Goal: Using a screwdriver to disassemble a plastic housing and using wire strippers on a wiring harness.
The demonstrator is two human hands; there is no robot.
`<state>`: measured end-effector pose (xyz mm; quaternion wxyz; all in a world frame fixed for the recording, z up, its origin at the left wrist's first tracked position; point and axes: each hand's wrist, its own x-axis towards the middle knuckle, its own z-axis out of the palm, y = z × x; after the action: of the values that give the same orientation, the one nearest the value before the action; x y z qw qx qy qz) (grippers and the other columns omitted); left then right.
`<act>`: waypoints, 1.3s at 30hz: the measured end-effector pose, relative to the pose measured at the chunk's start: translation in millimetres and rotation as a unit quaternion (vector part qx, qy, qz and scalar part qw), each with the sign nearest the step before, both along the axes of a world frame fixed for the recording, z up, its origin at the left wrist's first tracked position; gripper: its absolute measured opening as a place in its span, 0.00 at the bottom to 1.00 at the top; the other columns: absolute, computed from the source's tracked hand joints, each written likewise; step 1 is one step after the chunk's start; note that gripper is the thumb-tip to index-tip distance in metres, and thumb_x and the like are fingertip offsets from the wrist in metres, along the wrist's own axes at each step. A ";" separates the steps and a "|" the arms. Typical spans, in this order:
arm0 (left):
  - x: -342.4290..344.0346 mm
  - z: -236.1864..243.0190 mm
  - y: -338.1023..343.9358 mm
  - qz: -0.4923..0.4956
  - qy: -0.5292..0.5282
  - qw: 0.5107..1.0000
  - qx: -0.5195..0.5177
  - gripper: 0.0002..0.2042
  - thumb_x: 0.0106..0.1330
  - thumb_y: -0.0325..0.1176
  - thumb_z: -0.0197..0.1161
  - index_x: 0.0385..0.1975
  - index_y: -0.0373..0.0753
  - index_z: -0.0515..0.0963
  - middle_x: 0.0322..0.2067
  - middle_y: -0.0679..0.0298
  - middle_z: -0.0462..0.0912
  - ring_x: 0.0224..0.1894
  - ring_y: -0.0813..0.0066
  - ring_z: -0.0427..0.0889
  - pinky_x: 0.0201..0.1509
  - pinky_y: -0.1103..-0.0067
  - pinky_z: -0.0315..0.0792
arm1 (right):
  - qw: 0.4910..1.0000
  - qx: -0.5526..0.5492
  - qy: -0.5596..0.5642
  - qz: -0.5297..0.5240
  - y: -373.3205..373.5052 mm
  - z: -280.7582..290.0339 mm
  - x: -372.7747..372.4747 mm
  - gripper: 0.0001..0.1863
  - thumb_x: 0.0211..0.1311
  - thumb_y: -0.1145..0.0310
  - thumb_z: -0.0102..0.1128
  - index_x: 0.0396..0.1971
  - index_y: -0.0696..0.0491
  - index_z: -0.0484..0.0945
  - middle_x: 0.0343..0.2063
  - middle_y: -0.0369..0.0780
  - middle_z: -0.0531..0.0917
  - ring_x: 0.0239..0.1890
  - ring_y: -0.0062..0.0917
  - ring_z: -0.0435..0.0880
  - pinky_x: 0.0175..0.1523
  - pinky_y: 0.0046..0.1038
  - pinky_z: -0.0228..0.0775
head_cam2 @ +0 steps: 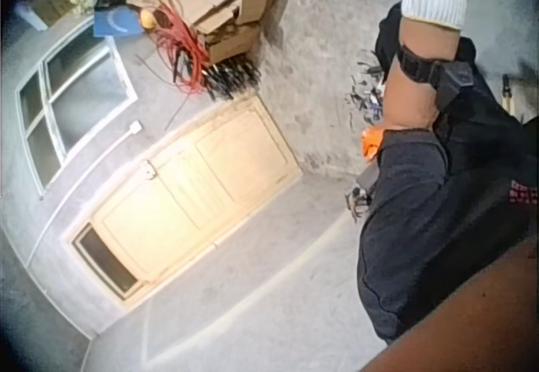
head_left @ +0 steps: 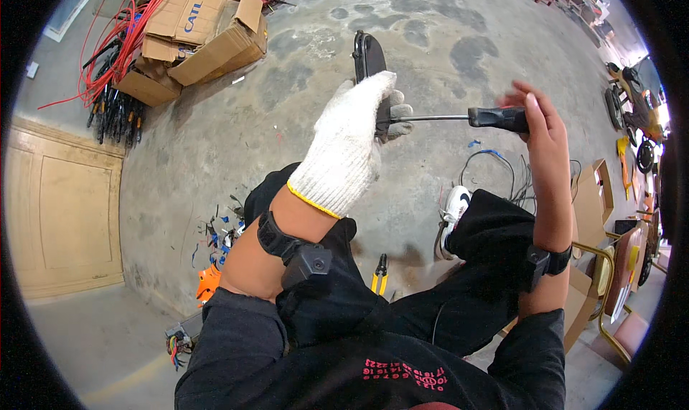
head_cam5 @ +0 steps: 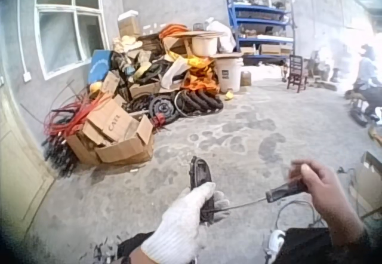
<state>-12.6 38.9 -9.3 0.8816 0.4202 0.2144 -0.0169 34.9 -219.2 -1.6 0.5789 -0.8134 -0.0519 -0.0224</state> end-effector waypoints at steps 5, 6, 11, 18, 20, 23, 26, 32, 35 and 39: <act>-2.3 2.9 1.7 0.003 -0.017 1.000 0.007 0.17 0.69 0.36 0.63 0.49 0.29 0.73 0.39 0.52 0.82 0.39 0.60 0.84 0.45 0.66 0.81 | 0.950 0.231 -0.203 0.051 20.4 11.1 -15.6 0.22 0.73 0.63 0.55 0.59 0.61 0.73 0.44 0.46 0.85 0.45 0.30 0.87 0.55 0.30 0.77; -1.9 3.7 0.9 -0.003 -0.013 1.000 0.018 0.17 0.69 0.36 0.63 0.49 0.29 0.73 0.39 0.52 0.82 0.40 0.60 0.84 0.46 0.66 0.81 | 0.971 0.157 -0.171 0.064 9.9 10.5 -14.3 0.21 0.72 0.63 0.56 0.57 0.60 0.75 0.43 0.45 0.85 0.44 0.28 0.87 0.54 0.29 0.77; -0.6 0.6 -0.8 -0.013 -0.003 1.000 0.024 0.17 0.68 0.36 0.63 0.49 0.29 0.72 0.38 0.52 0.82 0.39 0.60 0.84 0.45 0.66 0.81 | 0.990 -0.010 0.137 -0.025 0.9 19.8 -9.0 0.21 0.74 0.57 0.52 0.53 0.60 0.79 0.42 0.44 0.86 0.44 0.27 0.86 0.49 0.26 0.78; 0.0 5.6 -0.1 0.000 0.007 1.000 0.005 0.18 0.68 0.36 0.63 0.49 0.29 0.72 0.38 0.53 0.82 0.39 0.61 0.84 0.44 0.66 0.81 | 0.954 0.223 -0.154 0.130 12.3 16.8 -19.2 0.27 0.65 0.71 0.62 0.63 0.59 0.71 0.59 0.49 0.76 0.55 0.33 0.82 0.55 0.30 0.77; -0.6 2.2 -0.7 -0.002 0.003 1.000 0.019 0.18 0.68 0.36 0.63 0.49 0.29 0.72 0.38 0.53 0.82 0.38 0.61 0.84 0.43 0.67 0.81 | 0.980 0.151 -0.099 0.081 8.9 16.3 -18.3 0.21 0.68 0.67 0.59 0.58 0.59 0.74 0.52 0.47 0.79 0.50 0.29 0.83 0.53 0.29 0.77; -1.2 2.6 -1.5 -0.004 0.002 0.999 0.041 0.17 0.68 0.35 0.64 0.48 0.29 0.73 0.38 0.53 0.82 0.38 0.62 0.84 0.43 0.67 0.81 | 1.000 0.005 0.013 -0.021 1.7 15.0 -15.9 0.17 0.75 0.60 0.55 0.48 0.59 0.82 0.39 0.41 0.86 0.41 0.22 0.85 0.50 0.25 0.78; -1.3 2.7 0.7 -0.002 0.000 0.999 0.043 0.16 0.68 0.35 0.64 0.48 0.29 0.73 0.37 0.54 0.82 0.38 0.62 0.84 0.43 0.68 0.81 | 0.996 0.076 -0.019 0.032 4.0 3.5 -5.7 0.19 0.74 0.62 0.55 0.54 0.60 0.78 0.46 0.44 0.84 0.47 0.29 0.85 0.51 0.28 0.79; -1.8 4.5 -1.6 -0.016 0.005 1.000 0.024 0.16 0.68 0.35 0.63 0.48 0.29 0.73 0.37 0.54 0.82 0.38 0.62 0.84 0.44 0.68 0.81 | 0.963 0.194 -0.152 0.111 5.4 12.2 -15.2 0.23 0.68 0.69 0.61 0.60 0.61 0.71 0.50 0.47 0.83 0.54 0.39 0.83 0.57 0.34 0.78; -2.7 5.7 -2.5 -0.020 0.016 0.999 0.041 0.16 0.68 0.35 0.64 0.48 0.29 0.73 0.37 0.54 0.82 0.37 0.62 0.84 0.43 0.68 0.81 | 0.992 0.056 -0.096 0.063 -5.4 12.1 -13.1 0.19 0.70 0.63 0.60 0.53 0.61 0.77 0.44 0.46 0.85 0.45 0.30 0.87 0.50 0.28 0.80; 1.1 -1.3 -1.4 -0.021 0.012 1.000 0.020 0.16 0.68 0.34 0.64 0.48 0.29 0.73 0.37 0.53 0.82 0.38 0.62 0.84 0.43 0.68 0.81 | 0.996 0.002 0.087 -0.029 1.6 15.5 -10.7 0.22 0.73 0.56 0.54 0.52 0.61 0.78 0.43 0.44 0.85 0.44 0.29 0.87 0.48 0.26 0.79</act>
<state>-11.5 37.5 -10.7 0.8700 0.4415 0.2167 -0.0362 24.2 -217.5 13.9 0.5821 -0.8122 0.0225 0.0313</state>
